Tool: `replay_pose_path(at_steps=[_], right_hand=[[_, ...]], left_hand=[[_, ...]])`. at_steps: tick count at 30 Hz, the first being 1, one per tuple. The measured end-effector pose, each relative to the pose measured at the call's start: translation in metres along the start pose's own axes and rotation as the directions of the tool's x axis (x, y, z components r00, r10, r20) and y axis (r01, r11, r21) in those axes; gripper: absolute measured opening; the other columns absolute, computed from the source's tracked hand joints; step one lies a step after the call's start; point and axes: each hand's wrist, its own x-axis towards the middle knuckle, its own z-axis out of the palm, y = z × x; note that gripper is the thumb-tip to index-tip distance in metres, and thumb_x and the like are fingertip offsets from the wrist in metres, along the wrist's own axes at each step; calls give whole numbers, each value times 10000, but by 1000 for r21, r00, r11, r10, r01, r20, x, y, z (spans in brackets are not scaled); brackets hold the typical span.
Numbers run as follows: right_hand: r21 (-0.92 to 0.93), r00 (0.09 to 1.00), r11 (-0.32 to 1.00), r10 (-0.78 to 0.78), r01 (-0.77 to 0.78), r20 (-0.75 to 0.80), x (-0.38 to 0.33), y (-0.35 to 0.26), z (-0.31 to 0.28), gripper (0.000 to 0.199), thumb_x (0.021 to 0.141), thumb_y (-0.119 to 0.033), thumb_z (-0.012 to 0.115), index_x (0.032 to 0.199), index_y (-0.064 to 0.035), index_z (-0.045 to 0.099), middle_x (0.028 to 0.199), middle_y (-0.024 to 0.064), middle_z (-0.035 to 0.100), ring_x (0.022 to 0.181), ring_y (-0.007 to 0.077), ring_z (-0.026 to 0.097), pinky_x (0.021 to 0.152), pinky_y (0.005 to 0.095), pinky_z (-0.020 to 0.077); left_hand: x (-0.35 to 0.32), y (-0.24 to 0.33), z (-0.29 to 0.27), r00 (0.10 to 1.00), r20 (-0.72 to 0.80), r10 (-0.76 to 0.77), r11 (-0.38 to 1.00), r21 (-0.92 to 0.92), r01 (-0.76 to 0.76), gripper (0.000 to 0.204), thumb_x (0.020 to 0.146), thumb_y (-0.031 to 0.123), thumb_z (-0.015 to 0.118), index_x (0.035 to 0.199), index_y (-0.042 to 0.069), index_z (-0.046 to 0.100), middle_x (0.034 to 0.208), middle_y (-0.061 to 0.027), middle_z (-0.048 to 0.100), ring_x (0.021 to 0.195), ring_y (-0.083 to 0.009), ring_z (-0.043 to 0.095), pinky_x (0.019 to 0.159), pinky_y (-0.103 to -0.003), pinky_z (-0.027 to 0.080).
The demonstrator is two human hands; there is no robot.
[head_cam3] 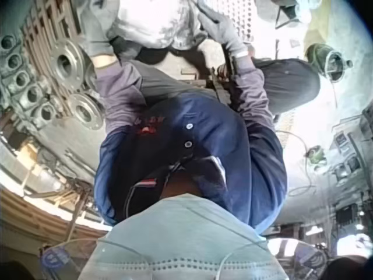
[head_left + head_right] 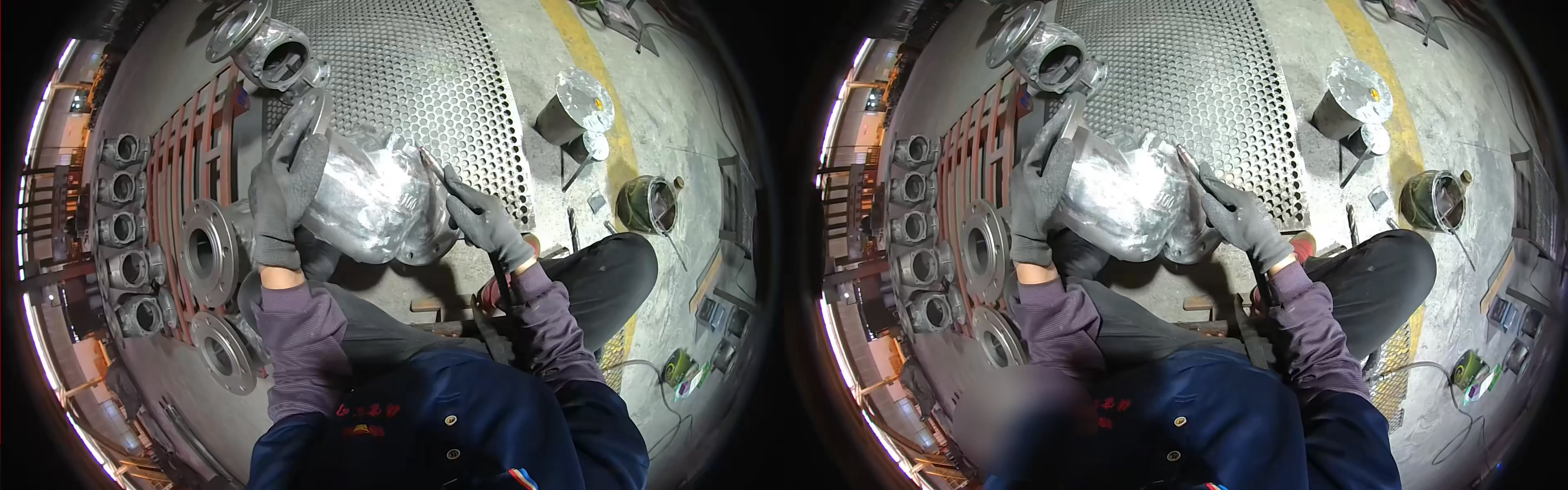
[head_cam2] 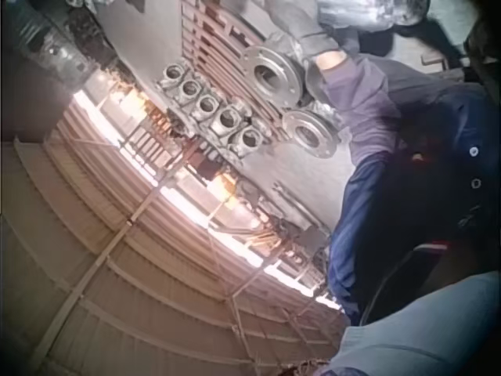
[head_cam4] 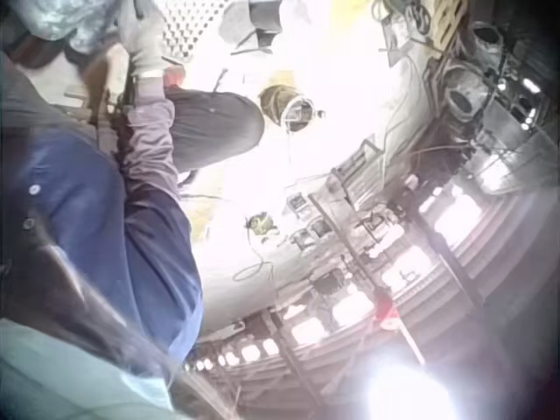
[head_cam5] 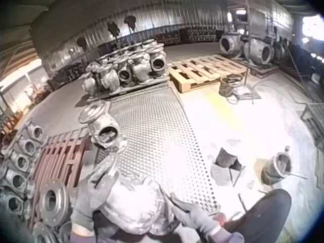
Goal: Marking and inspecting a large metal valve housing or casting on a fabrication floor.
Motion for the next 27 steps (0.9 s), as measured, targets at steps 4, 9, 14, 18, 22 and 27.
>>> replay_pose_path(at_steps=[4,9,14,18,22,27], right_hand=[[-41,989,989,-143,142,-23,4,4,2,502,966,-219,539,1422,-52,413,861,16,605,684,49,519,607,219,454],[-31,1000,999,11,-11,-5,3,-9,-2,454,911,-229,586,1283,26,531,1282,222,569,1189,284,564,1008,334,422],[-5,998,999,-49,49,38,7,-6,-7,422,917,-218,591,1263,19,547,1233,231,595,1182,302,569,983,347,444],[-57,989,990,-128,132,69,9,-1,-15,423,919,-203,594,1279,12,535,1264,227,577,1184,281,570,980,345,446],[-99,968,967,-221,233,115,18,9,-22,465,932,-254,569,1325,-16,501,1283,203,572,1189,257,565,984,330,440],[-154,967,973,-136,171,216,27,18,-32,458,941,-310,546,1319,-54,520,1268,193,585,1146,257,590,963,334,450]], left_hand=[[2,-15,0,975,2,-221,960,176,217,496,895,369,615,1295,77,572,1244,-115,609,1174,-193,545,1001,-310,397],[3,-1,2,988,-3,-152,979,138,151,465,904,325,614,1293,72,572,1232,-116,615,1163,-188,550,994,-309,406],[2,3,2,997,1,-74,993,88,74,423,924,248,592,1294,45,561,1233,-113,617,1162,-175,550,997,-301,408],[3,10,0,992,16,-124,986,117,122,426,926,248,592,1298,43,558,1245,-102,614,1166,-173,547,997,-301,408],[2,11,0,989,26,-144,985,103,141,417,935,253,582,1299,50,561,1256,-96,610,1176,-174,545,1003,-303,403],[3,8,1,993,25,-118,991,63,116,419,942,259,574,1299,41,561,1278,-99,597,1197,-170,529,1011,-297,395]])
